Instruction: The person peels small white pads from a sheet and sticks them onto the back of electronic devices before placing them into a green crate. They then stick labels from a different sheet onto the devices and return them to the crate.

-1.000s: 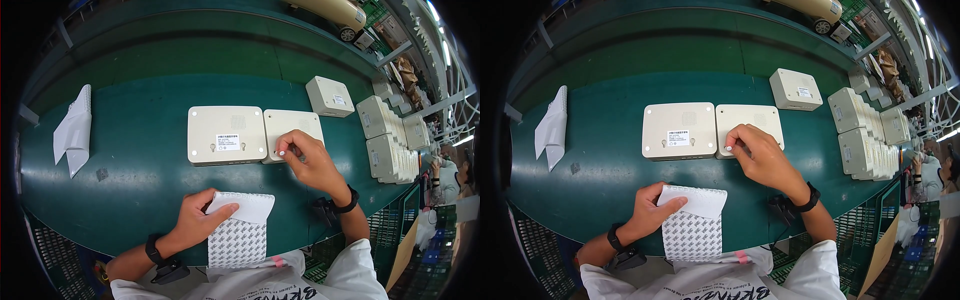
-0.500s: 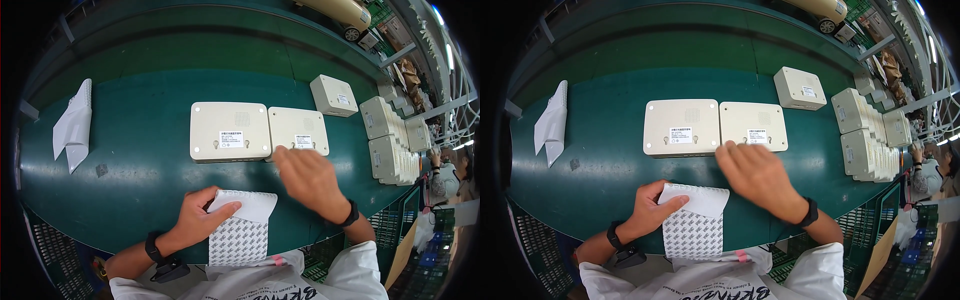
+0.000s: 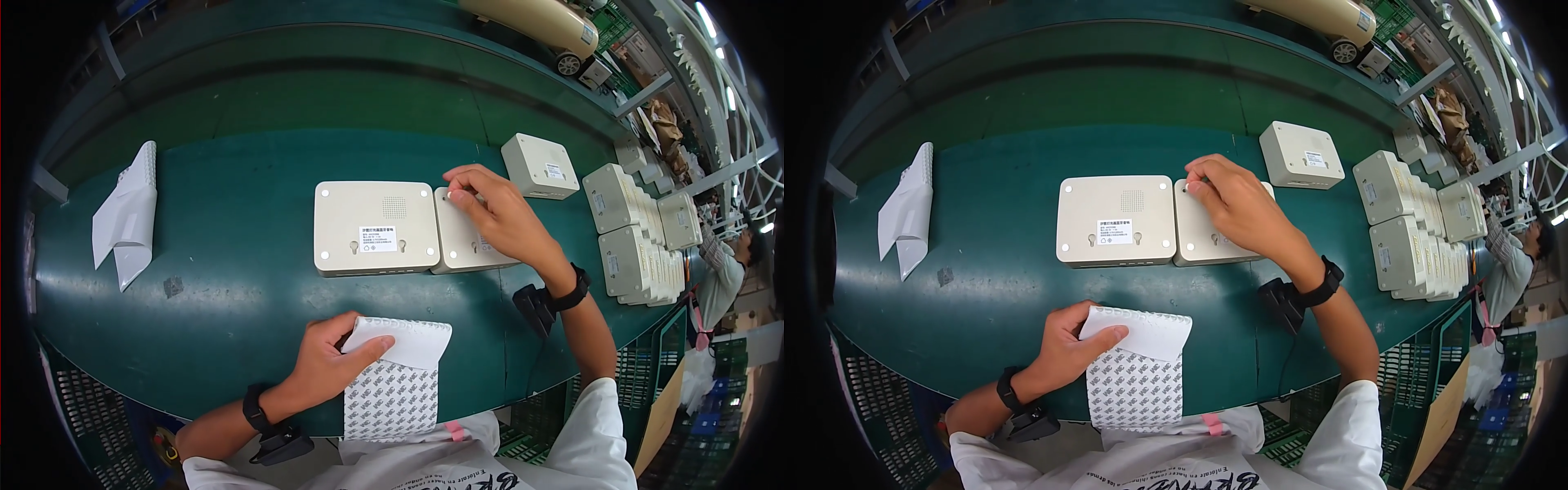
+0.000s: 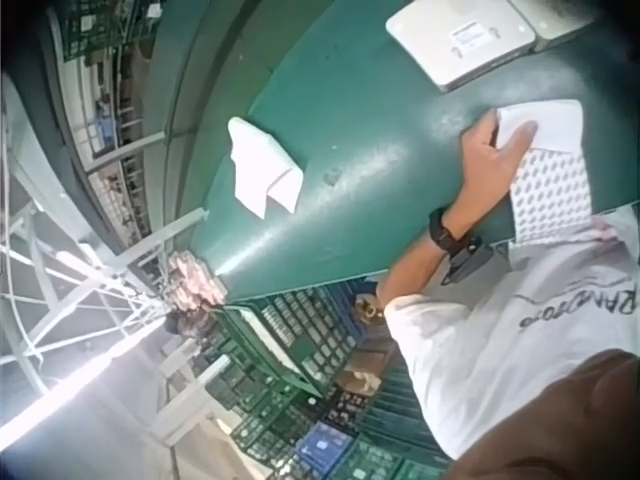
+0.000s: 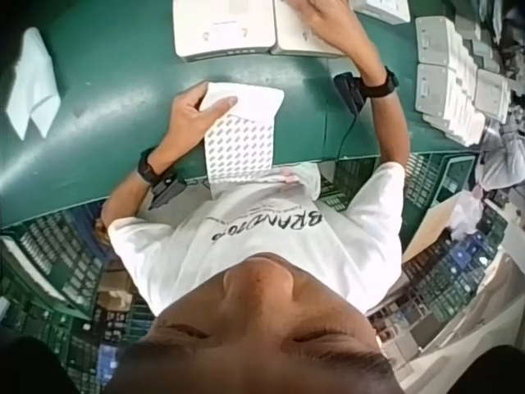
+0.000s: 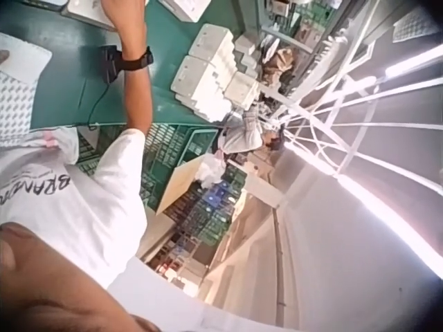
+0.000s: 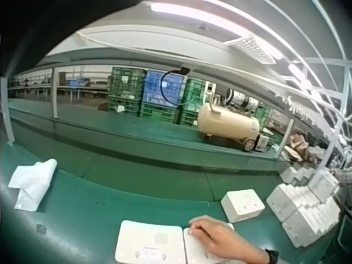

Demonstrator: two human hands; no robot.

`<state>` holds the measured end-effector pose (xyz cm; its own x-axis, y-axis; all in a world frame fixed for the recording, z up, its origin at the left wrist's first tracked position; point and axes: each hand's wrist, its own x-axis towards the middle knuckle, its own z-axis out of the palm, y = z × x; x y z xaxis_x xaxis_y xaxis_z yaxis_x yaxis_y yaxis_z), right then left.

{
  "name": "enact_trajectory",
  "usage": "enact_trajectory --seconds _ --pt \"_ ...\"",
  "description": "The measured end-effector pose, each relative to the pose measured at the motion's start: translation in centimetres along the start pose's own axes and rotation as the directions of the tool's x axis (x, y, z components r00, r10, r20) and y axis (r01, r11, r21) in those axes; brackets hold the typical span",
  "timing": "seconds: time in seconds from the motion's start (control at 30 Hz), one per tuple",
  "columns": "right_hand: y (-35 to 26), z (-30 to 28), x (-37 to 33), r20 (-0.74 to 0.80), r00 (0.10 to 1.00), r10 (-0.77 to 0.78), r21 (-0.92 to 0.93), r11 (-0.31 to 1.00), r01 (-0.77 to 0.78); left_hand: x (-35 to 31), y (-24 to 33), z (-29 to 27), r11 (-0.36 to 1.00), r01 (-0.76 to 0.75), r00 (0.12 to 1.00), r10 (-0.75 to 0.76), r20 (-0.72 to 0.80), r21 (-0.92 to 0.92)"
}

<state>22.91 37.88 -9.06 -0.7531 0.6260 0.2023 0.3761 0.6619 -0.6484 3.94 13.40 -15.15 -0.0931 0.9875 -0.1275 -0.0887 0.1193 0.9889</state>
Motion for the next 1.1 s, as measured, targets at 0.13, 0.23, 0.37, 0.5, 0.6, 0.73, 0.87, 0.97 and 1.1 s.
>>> enact_trajectory --seconds 0.13,0.23,0.37,0.5,0.6,0.73,0.87,0.97,1.1 --pt "-0.1 0.2 0.3 0.003 1.000 -0.026 -0.113 0.993 0.026 -0.1 0.8 -0.5 0.997 0.052 0.997 -0.055 0.056 0.050" --pt "-0.4 0.2 0.2 0.008 1.000 0.005 -0.141 0.990 -0.004 -0.1 1.1 -0.7 0.994 0.079 0.993 -0.085 0.084 0.076" --pt "-0.4 0.4 0.1 0.011 0.999 -0.036 -0.178 0.983 0.038 0.0 0.9 -0.7 0.994 0.075 0.993 -0.081 0.085 0.077" --pt "-0.4 0.9 0.1 0.025 0.967 -0.252 -0.408 0.881 0.240 -0.1 0.6 -0.7 0.995 0.084 0.994 -0.088 0.071 0.050" --pt "-1.6 1.4 -0.3 0.102 0.966 -0.238 -0.591 0.766 0.251 -0.1 0.5 -0.8 0.995 0.098 0.993 -0.100 0.065 0.038" --pt "-2.9 1.7 -1.4 0.150 0.956 -0.254 -0.724 0.630 0.281 -0.1 0.6 -0.9 0.996 0.079 0.993 -0.082 0.080 0.044" --pt "-3.2 2.2 -2.1 0.232 0.929 -0.287 -0.851 0.403 0.337 -0.2 0.9 -0.9 0.994 0.087 0.992 -0.093 0.087 0.073" --pt "-0.3 0.3 -1.1 0.092 0.973 -0.211 -0.520 0.823 0.227 -0.4 0.7 -0.8 0.998 0.056 0.996 -0.058 0.061 0.032" --pt "-1.4 1.1 -3.3 -0.101 0.991 -0.083 -0.177 0.982 0.064 -0.9 0.8 -1.0 0.989 0.139 0.988 -0.135 0.078 -0.053"
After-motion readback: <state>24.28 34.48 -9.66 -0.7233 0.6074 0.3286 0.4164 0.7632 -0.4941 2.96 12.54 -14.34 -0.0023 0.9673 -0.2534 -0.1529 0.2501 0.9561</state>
